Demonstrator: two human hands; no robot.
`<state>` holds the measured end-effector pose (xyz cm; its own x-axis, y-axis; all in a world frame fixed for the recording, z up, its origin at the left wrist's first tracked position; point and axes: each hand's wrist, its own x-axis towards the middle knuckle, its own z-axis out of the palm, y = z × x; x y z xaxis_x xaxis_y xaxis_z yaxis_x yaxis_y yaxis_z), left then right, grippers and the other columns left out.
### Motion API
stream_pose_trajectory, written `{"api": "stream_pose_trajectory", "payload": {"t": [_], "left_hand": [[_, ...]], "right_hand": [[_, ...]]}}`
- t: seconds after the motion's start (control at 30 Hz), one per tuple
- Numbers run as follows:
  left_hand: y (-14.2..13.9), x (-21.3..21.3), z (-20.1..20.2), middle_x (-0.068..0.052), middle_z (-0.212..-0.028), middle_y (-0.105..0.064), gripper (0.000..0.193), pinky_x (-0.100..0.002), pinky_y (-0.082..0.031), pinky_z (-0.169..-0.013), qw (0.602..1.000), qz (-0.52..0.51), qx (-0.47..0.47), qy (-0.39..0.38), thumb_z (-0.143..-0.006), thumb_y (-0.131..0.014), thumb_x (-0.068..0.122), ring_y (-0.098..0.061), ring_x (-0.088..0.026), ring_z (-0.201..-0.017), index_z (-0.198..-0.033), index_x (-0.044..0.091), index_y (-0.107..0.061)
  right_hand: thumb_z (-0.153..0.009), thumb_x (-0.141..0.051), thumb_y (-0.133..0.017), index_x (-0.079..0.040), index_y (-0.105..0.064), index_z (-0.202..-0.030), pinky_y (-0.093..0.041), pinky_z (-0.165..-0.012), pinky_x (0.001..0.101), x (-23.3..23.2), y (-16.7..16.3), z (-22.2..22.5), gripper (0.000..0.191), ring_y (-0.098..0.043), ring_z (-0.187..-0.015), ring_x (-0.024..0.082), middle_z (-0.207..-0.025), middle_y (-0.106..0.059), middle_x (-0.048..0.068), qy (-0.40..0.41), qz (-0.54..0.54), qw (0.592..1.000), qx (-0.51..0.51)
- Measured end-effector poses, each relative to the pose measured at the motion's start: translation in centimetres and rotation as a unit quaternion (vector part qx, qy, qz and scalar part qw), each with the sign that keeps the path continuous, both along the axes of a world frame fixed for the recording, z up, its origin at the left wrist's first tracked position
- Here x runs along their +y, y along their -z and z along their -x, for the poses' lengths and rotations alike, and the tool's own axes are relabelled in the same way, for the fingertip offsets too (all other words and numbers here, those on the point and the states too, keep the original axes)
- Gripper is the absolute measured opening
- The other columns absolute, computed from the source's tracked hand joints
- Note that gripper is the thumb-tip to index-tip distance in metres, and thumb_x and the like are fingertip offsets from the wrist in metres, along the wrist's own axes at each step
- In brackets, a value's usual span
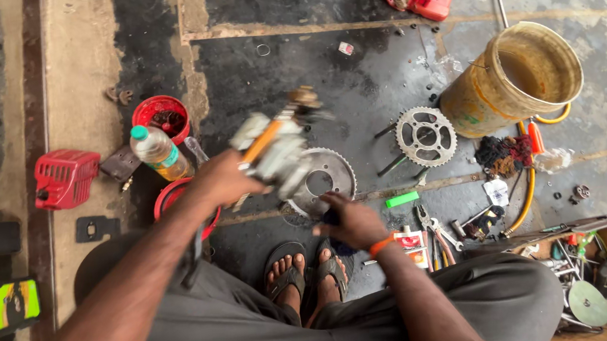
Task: The person sits on the workshop floor servicing a small engine. They pour oil from a bottle into the engine, fit and hand-tighten parts on the engine body, tighten fasteners using a T-handle wrench, then wipe the engine with a blue cloth.
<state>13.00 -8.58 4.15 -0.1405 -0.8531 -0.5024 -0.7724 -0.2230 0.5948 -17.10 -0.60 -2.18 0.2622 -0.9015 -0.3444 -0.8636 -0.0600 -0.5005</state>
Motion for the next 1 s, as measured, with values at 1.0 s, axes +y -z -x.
{"api": "stream_pose_trajectory", "payload": {"t": [1.0], "left_hand": [[-3.2, -5.6, -5.7, -0.001, -0.098, -0.079, 0.035, -0.03, -0.055, -0.075, 0.881, 0.049, 0.339, -0.326, -0.079, -0.078, 0.006, -0.07, -0.011, -0.086, -0.113, 0.004, -0.075]], "right_hand": [[-0.083, -0.033, -0.076, -0.018, -0.065, -0.131, -0.056, -0.088, 0.0462, -28.0, 6.7, -2.0, 0.052, -0.068, -0.106, 0.036, -0.127, -0.066, 0.015, 0.075, 0.157, 0.985, 0.015]]}}
